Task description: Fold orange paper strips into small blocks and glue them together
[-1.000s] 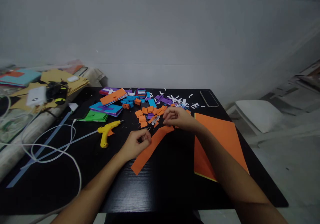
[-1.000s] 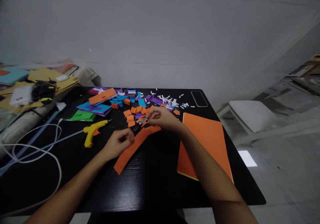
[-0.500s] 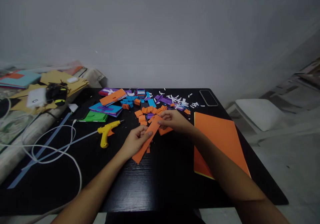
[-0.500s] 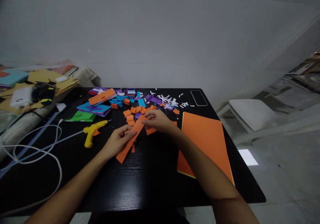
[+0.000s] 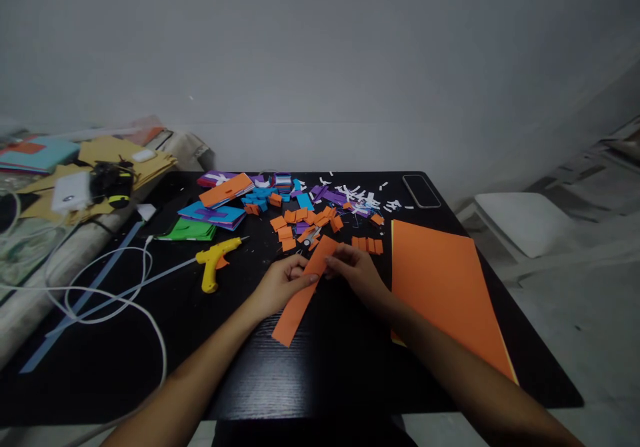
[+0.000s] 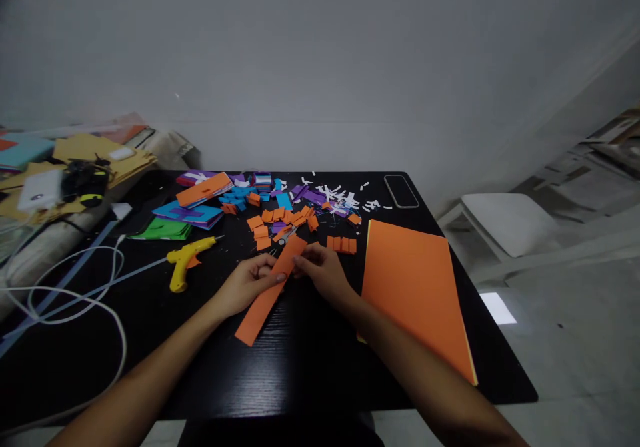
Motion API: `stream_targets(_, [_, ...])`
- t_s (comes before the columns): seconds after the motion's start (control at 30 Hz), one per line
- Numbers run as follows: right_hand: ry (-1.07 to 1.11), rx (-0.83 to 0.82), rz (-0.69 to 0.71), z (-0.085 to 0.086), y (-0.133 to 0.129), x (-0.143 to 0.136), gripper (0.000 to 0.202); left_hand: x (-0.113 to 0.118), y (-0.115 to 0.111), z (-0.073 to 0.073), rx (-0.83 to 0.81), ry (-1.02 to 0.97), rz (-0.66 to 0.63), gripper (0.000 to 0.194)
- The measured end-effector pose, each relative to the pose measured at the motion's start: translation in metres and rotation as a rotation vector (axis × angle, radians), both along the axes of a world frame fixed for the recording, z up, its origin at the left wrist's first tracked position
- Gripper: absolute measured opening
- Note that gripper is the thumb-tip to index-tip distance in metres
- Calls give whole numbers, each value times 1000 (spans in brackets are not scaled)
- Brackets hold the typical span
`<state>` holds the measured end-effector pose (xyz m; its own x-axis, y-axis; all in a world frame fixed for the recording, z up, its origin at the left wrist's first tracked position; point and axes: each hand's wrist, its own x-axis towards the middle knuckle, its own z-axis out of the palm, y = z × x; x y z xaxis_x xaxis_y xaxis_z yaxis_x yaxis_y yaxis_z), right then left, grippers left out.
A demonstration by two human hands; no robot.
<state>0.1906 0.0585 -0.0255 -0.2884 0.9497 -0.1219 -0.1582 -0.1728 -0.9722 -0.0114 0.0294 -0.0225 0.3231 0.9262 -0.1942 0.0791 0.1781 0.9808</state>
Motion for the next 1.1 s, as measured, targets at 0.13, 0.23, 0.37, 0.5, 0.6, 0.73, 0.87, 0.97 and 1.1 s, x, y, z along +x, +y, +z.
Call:
stream_targets(0.13, [57, -35, 3, -11, -11, -4, 38, 2, -1, 1, 101, 24, 44, 39])
stream_targets(0.23, [72, -20, 18, -13, -14, -7, 38, 2, 1, 1, 122, 23, 97, 37])
stream_targets(0.37, [122, -40, 82, -11, -14, -5, 37, 2, 1, -2, 115, 21, 125, 36])
stream_targets(0.5, [158, -62, 95, -10, -13, -2, 38, 5, -1, -3, 98, -37, 161, 37])
stream_targets(0.6, [156, -88, 103, -10, -12, -1, 36, 6, -4, -1, 123, -19, 127, 34])
stream_targets(0.73, [143, -100, 120, -7, -13, -1, 36, 6, -7, 3, 161, 31, 35, 31])
stream_targets(0.87, [96, -24, 153, -2, -14, -1, 34, 5, -10, 5, 136, -49, -55, 30])
stream_targets(0.97, [110, 27, 175, -3, -15, -2, 31, 7, -11, 7, 67, -150, -94, 33])
stream_targets(1.1, [157, 3, 141, -7, -16, -4, 33, 9, -9, 11, -1, -205, -70, 39])
